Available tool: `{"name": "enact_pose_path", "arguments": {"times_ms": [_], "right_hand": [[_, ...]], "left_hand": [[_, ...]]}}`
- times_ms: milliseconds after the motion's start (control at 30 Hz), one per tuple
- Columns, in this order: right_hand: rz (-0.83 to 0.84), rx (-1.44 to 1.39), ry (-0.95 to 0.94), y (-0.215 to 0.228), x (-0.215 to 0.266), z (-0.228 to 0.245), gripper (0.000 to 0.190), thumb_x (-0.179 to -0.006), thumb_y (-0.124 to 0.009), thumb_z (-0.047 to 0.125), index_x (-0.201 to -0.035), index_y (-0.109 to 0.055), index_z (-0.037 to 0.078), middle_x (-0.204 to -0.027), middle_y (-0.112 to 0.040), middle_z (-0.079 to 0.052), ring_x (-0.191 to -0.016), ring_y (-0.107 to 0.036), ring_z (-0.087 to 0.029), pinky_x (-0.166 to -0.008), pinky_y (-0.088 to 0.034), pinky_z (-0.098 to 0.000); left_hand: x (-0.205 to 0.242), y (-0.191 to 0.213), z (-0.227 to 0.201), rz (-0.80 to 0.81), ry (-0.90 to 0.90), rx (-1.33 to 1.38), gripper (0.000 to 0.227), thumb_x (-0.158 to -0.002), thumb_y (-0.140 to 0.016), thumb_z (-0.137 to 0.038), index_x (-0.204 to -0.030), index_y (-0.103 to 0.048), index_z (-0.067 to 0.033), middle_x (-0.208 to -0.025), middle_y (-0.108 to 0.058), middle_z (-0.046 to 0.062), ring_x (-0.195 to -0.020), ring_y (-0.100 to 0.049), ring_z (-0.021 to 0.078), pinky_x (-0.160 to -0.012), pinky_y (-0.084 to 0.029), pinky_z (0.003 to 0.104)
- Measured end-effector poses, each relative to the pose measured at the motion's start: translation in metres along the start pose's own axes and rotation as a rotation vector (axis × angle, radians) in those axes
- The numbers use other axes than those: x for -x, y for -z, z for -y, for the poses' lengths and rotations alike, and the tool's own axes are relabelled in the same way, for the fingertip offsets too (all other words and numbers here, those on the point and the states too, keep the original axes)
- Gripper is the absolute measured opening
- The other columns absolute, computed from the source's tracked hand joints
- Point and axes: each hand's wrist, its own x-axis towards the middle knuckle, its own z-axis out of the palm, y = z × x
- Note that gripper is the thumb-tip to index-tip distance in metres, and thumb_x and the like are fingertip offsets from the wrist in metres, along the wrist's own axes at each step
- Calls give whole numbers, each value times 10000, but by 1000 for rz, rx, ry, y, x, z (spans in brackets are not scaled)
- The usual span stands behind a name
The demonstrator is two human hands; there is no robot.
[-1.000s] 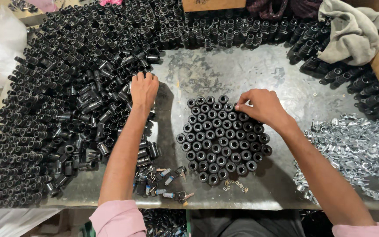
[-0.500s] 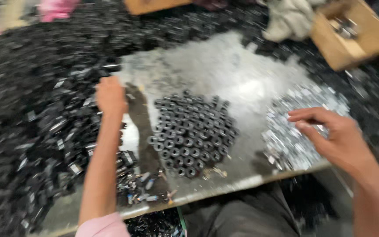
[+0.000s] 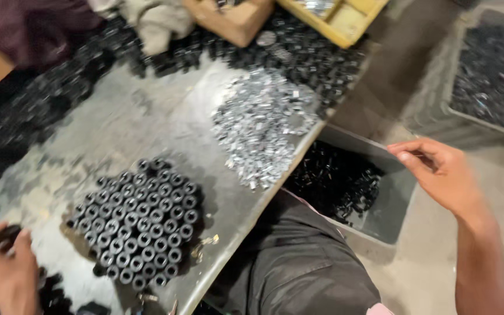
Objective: The person repeatedly picks small black cylindrical metal parts and silver metal pieces from piles on a table, inserts the silver pieces into the black cylinders, and places the assembled units into a growing stack. The person continues this repetitive assembly process throughout the clip.
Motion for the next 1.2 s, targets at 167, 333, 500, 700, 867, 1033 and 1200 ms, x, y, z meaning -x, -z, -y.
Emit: {"name": "enact_pose_path", "arguments": {"times_ms": [167, 333, 500, 700, 867, 1033, 1200], "right_hand": [[-51, 18, -46, 3, 23, -20, 208, -995, -632, 135, -1144, -739, 40, -1048, -751, 0, -893, -616, -56, -797, -504, -237], [-94, 80, -155, 7, 35, -30, 219, -987, -641, 178, -1138, -762, 78, -975, -754, 20, -742, -544, -69, -687, -470, -254], [-120, 108, -115, 3, 37, -25, 208, -992, -647, 172, -1132, -760, 68, -950, -754, -2, -764, -568, -69, -706, -479, -258], [101, 54, 130, -67, -2, 33, 190, -929, -687, 156, -1078, -775, 76, -977, -778, -33, -856, -702, -106, -765, -551, -271], [285, 92, 685, -167, -56, 104, 185, -925, -676, 166, -1056, -751, 59, -947, -727, -97, -902, -700, -295, -805, -544, -410], [161, 628, 629, -279, -154, 143, 152, -927, -715, 224, -946, -755, 79, -953, -711, -155, -979, -663, -382, -779, -552, -498], [87, 965, 613, -339, -194, 140, 247, -727, -847, 216, -898, -759, 61, -1042, -707, -147, -1063, -645, -387, -728, -583, -483]], "left_hand": [[-9, -31, 9, 11, -141, -166, 318, -1083, -726, 21, -1339, -545, 77, -1210, -683, 216, -1121, -677, 264, -980, -554, 383], [-15, -38, -27, 15, -163, -238, 314, -1065, -737, 19, -1330, -576, 68, -1168, -695, 205, -1065, -682, 232, -949, -555, 352], [-18, -36, -82, 29, -210, -224, 311, -1047, -749, 17, -1321, -607, 60, -1125, -707, 194, -1009, -687, 199, -918, -556, 320], [32, 17, -153, -8, -154, -82, 310, -1026, -762, 15, -1310, -644, 49, -1074, -722, 181, -942, -693, 160, -881, -558, 282], [93, 24, -238, 59, 137, 75, 351, -958, -775, 9, -1299, -691, 29, -1008, -724, 160, -770, -660, 156, -704, -528, 289], [150, -1, -314, 169, 199, 552, 412, -833, -748, -13, -1239, -677, -12, -1096, -738, 100, -910, -710, 117, -803, -594, 270], [176, -36, -352, -36, 174, 422, 400, -773, -799, 14, -1151, -674, -30, -1155, -705, 112, -994, -736, 186, -822, -623, 284]]}}
